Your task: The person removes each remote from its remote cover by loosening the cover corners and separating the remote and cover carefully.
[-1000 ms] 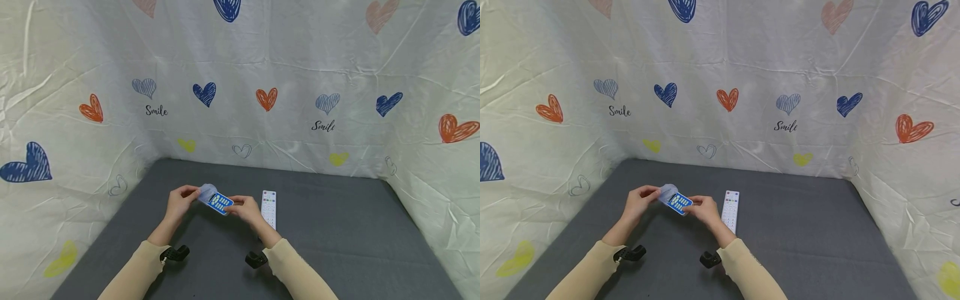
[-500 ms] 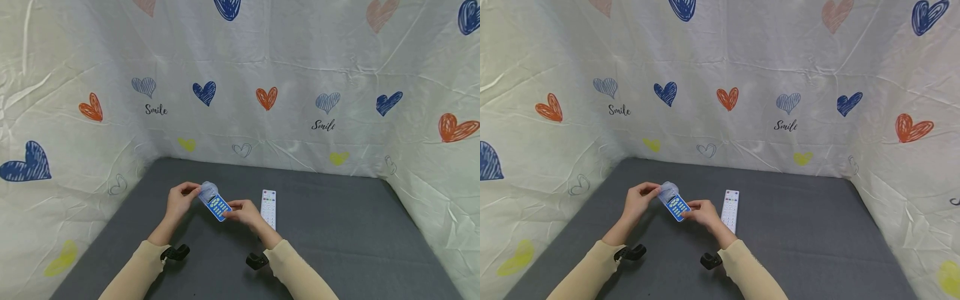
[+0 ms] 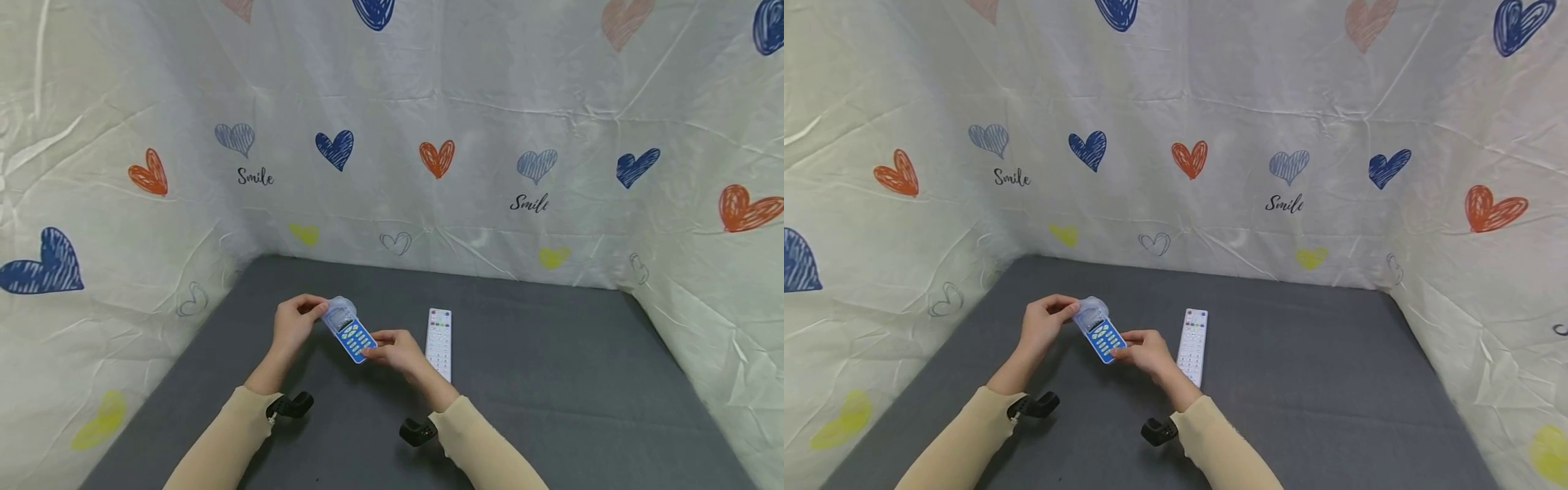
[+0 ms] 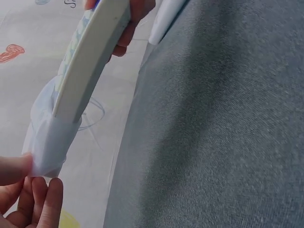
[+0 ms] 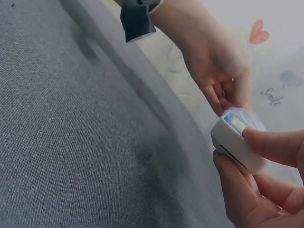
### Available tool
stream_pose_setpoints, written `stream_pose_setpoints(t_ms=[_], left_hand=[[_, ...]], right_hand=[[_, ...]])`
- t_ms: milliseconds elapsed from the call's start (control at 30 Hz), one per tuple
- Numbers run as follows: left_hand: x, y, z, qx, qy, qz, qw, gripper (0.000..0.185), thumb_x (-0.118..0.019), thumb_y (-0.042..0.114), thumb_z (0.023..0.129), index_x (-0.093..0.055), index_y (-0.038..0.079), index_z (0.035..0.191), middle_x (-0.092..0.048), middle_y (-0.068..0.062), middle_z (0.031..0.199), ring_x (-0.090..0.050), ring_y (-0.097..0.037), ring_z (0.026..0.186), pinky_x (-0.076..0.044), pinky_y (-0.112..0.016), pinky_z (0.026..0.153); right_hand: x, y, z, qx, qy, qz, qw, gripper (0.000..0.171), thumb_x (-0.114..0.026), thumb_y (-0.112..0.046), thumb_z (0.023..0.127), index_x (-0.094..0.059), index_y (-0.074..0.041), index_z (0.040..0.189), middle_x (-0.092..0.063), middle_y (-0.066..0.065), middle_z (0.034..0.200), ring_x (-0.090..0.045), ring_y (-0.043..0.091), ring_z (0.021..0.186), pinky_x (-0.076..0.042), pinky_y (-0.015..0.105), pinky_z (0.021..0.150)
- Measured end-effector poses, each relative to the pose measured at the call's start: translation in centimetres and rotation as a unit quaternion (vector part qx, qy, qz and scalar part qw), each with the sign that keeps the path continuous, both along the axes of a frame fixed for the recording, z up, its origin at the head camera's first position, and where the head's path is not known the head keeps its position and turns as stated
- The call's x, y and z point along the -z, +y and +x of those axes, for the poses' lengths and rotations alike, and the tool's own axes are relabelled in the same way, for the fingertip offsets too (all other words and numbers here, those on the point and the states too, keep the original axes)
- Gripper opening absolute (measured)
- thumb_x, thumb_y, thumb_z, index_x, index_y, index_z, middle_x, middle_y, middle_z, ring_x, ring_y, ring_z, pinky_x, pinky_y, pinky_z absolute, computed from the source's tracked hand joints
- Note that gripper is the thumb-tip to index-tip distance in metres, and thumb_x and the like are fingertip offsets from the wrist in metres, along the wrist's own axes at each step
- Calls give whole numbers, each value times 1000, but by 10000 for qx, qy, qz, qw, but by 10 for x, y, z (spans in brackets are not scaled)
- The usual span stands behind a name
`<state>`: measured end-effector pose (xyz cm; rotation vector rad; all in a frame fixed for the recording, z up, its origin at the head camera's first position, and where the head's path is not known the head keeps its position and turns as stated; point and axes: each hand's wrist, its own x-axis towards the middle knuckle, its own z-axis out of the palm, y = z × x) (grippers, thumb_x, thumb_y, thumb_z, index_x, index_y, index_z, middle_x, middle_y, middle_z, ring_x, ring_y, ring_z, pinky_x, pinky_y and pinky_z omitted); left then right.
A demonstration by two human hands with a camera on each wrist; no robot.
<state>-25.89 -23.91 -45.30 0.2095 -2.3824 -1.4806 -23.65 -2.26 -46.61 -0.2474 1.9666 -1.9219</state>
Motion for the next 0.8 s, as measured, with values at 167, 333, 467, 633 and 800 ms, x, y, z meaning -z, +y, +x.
stream_pose_setpoints(t_ms=[167,333,467,633,800], left_hand=[[-1,1,-2,-24,-18,428,9991,17,-68,16,88,-71,1,94,-65,-15,92,-57,-17,77,-56,-38,73],[0,1,-5,-49,-2,492,9988,17,-67,15,88,-71,0,95,-65,-15,93,-58,-17,76,-55,-45,77],[-1,1,-7,-160,-55,491,9987,17,-67,16,89,-71,1,95,-65,-14,92,-57,-16,76,-55,-44,77],[-4,1,-8,-329,-125,631,9974,18,-66,16,89,-71,0,96,-63,-14,94,-57,-15,78,-55,-43,79],[-5,1,-8,-387,-104,617,9973,18,-67,17,89,-71,0,96,-63,-14,93,-57,-15,77,-56,-37,75]], right_hand=[[-3,-1,1,25,28,-66,10000,35,-70,0,82,-62,11,114,-68,22,103,-66,14,79,-56,37,81],[-4,-2,2,66,57,-91,9999,34,-70,0,82,-62,11,113,-69,22,102,-67,14,80,-57,33,78],[-5,-3,1,122,41,-103,9999,34,-70,0,82,-63,11,113,-69,22,102,-66,14,79,-57,33,78],[-6,-5,1,184,40,-91,9998,33,-70,0,82,-63,11,113,-69,22,101,-66,15,78,-57,34,79],[-29,-1,15,145,102,-10,9998,33,-67,1,84,-61,14,114,-67,25,103,-67,17,81,-55,38,83]])
